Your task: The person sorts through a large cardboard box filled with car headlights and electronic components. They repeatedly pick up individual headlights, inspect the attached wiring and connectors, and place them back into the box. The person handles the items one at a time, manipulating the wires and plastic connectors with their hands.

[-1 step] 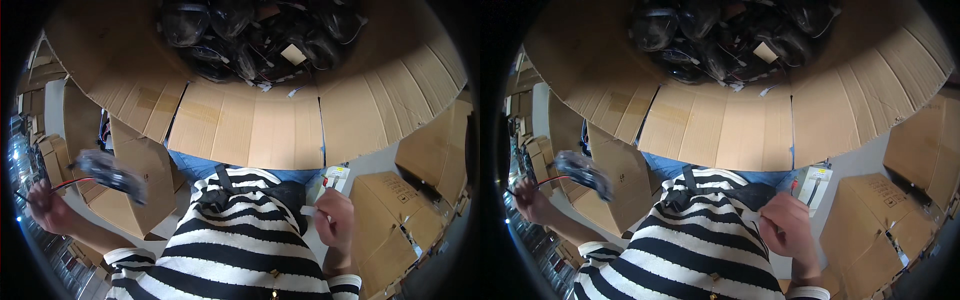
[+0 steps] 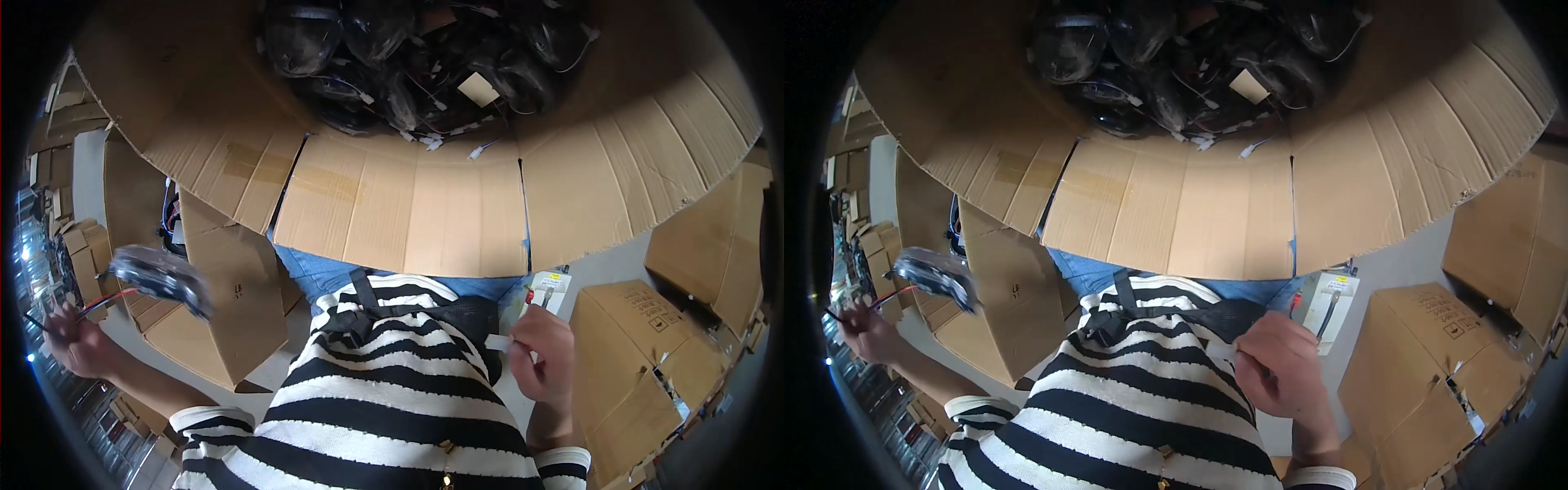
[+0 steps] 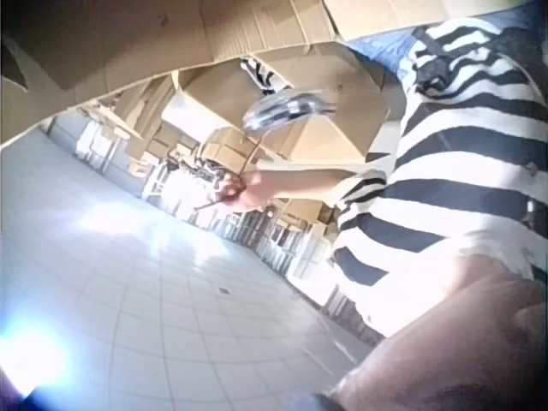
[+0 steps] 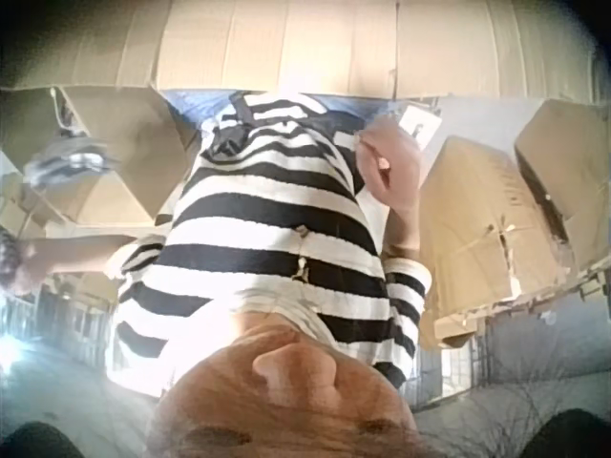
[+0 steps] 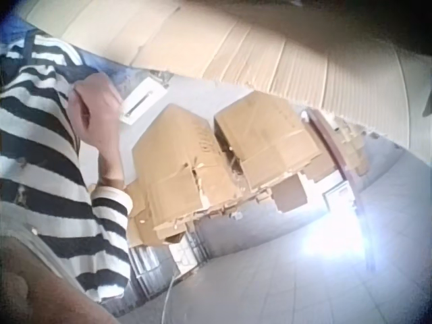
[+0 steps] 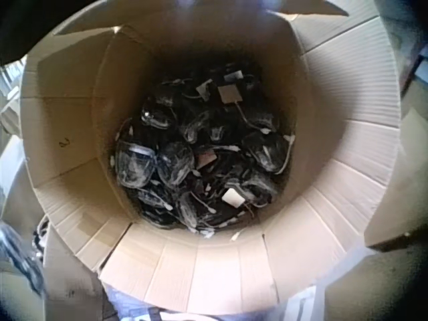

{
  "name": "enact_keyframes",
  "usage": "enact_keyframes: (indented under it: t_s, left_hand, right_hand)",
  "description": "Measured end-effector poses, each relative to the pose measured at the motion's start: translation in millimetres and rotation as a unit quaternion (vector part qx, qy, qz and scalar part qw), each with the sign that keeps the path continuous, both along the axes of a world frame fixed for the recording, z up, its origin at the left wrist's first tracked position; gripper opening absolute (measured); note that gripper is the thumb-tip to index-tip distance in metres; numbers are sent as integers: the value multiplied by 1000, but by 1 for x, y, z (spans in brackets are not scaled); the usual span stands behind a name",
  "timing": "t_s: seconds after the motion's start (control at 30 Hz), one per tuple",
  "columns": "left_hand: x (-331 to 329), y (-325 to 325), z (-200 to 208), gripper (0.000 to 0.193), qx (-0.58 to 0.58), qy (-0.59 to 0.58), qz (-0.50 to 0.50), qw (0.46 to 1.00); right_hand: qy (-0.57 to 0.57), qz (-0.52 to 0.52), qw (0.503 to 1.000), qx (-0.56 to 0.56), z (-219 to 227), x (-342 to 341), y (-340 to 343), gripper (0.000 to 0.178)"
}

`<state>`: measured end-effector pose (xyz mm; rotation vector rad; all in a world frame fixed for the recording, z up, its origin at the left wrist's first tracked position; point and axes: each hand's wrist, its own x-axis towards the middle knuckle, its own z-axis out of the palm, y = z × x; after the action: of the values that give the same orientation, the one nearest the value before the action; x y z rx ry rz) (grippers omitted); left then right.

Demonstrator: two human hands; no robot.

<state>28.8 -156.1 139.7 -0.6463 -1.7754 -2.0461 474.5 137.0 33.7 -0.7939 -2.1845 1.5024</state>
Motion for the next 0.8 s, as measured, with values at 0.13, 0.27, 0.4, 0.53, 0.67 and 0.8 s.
enact_keyframes:
  t_s: [0.13,0.27,0.4,0.53,0.67,0.8]
  left_hand:
    - [-103,-113,-61,18,-219,28,226,949]
    - [-147,-129,-184,24,-483,-20,177,857]
    - [-15,46,-175,17,-509,232,212,802]
    - [115,194,-168,21,-515,275,-250,773]
    - [152,319,-243,49,-511,412,-453,603]
    - [134,377,-339,20,-600,521,-371,481]
  right_hand:
    - [22,50,999,-1,-5,-10,2,11]
    - [31,47,998,-2,-8,-7,4,11]
    - [0,17,1000,-11,-10,-5,1,11]
    - [20,-1,1000,-22,-25,-4,-2,10]
    - [10,9,1000,-27,-21,-4,5,9]
    - [-25,-29,999,-30,-21,6,4,12]
